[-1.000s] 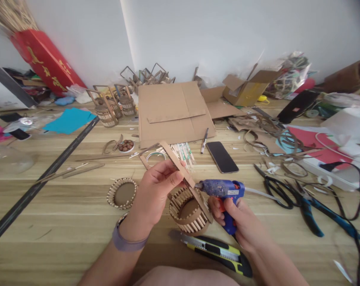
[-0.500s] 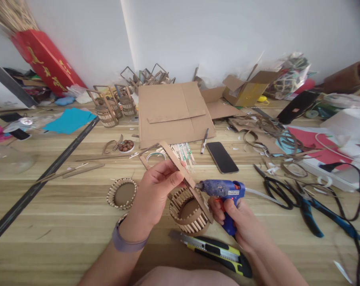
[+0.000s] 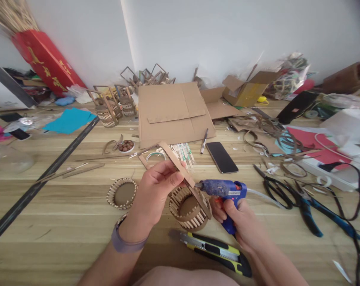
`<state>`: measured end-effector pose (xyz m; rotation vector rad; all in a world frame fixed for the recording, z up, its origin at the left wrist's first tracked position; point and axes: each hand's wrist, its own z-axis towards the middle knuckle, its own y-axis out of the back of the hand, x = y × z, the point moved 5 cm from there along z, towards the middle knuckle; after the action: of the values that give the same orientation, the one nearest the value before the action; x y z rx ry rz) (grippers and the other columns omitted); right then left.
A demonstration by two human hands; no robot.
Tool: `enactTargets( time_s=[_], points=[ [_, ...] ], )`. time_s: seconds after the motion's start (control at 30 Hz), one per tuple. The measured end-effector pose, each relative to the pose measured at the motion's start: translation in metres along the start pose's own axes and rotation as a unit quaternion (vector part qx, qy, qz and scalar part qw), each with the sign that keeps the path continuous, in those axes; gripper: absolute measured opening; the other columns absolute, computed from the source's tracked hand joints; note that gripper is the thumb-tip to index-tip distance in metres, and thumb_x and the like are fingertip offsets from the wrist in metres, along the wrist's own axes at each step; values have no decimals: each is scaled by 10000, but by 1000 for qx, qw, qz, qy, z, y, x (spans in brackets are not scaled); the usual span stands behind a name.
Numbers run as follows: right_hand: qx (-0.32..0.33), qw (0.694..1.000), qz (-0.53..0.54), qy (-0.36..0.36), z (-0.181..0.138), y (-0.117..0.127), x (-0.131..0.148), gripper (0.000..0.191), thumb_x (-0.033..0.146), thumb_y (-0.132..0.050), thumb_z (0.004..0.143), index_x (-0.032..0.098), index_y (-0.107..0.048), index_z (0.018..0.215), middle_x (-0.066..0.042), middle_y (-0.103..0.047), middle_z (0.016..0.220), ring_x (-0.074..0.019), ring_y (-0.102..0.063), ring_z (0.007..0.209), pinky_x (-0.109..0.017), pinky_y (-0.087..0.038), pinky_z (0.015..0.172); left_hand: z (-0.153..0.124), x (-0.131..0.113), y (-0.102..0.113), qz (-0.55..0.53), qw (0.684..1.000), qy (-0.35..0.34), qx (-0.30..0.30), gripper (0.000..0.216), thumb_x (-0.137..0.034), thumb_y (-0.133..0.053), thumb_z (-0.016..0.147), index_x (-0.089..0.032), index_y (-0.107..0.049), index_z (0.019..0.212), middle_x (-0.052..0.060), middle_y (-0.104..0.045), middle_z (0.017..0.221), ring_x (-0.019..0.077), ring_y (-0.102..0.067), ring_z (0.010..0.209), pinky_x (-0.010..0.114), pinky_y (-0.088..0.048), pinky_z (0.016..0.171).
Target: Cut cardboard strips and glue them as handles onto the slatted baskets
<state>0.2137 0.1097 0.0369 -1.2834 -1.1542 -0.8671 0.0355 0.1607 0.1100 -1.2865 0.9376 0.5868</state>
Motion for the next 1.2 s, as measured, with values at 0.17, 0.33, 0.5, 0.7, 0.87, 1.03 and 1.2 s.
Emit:
enactTargets(
  time_s=[0.17,0.33,0.5,0.7,0.87,1.03,1.2],
  points=[
    [-27,999,-36,2,0,3,2,576,729,-634,741,194,-476,596,43,-391,512,-90,-317,488,-256,-233,482,-1,1,2,8,1000,-9,-3,224,-301,-868,680,-197,-776,857,-7,-748,766,87,-686,705,149,-552,665],
    [-69,987,-147,-15,-3,14,6,641,817,-602,673,199,-472,561,19,-418,516,-100,-346,490,-254,-258,458,-2,1,5,41,999,-30,-7,213,-301,-843,713,-204,-772,889,-8,-747,779,93,-689,728,151,-553,679],
    [-112,954,-273,-48,-9,26,19,688,869,-601,587,183,-556,556,-10,-484,546,-114,-387,512,-261,-317,467,-2,1,10,107,993,-55,-12,159,-288,-788,777,-207,-759,910,-1,-751,825,101,-689,739,174,-560,702],
    [-102,984,-115,-95,-12,49,21,467,645,-750,666,190,-706,760,-34,-630,711,-110,-478,565,-256,-445,534,-4,-3,22,182,979,-82,-44,202,-322,-771,790,-209,-751,956,-4,-744,813,116,-691,734,193,-568,701],
    [41,971,87,-220,-20,63,1,471,279,-818,670,260,-671,1117,-106,-551,1370,-247,-632,1039,-312,-552,655,-7,-4,29,224,968,-87,-78,248,-355,-775,781,-217,-747,984,7,-757,883,135,-698,818,206,-570,753],
    [42,971,83,-219,-22,71,-13,605,220,-808,693,326,-572,1239,-84,-537,1406,-222,-641,1103,-218,-512,636,-6,-2,28,234,965,-87,-76,243,-363,-761,790,-212,-741,980,2,-752,844,137,-700,785,209,-572,736],
    [31,966,-177,-186,-10,81,-11,471,443,-699,783,219,-611,1188,-117,-661,1126,-252,-667,965,-365,-550,744,-3,6,25,268,958,-84,-55,198,-331,-709,829,-201,-722,978,7,-742,855,145,-695,805,221,-565,751]
  ],
)
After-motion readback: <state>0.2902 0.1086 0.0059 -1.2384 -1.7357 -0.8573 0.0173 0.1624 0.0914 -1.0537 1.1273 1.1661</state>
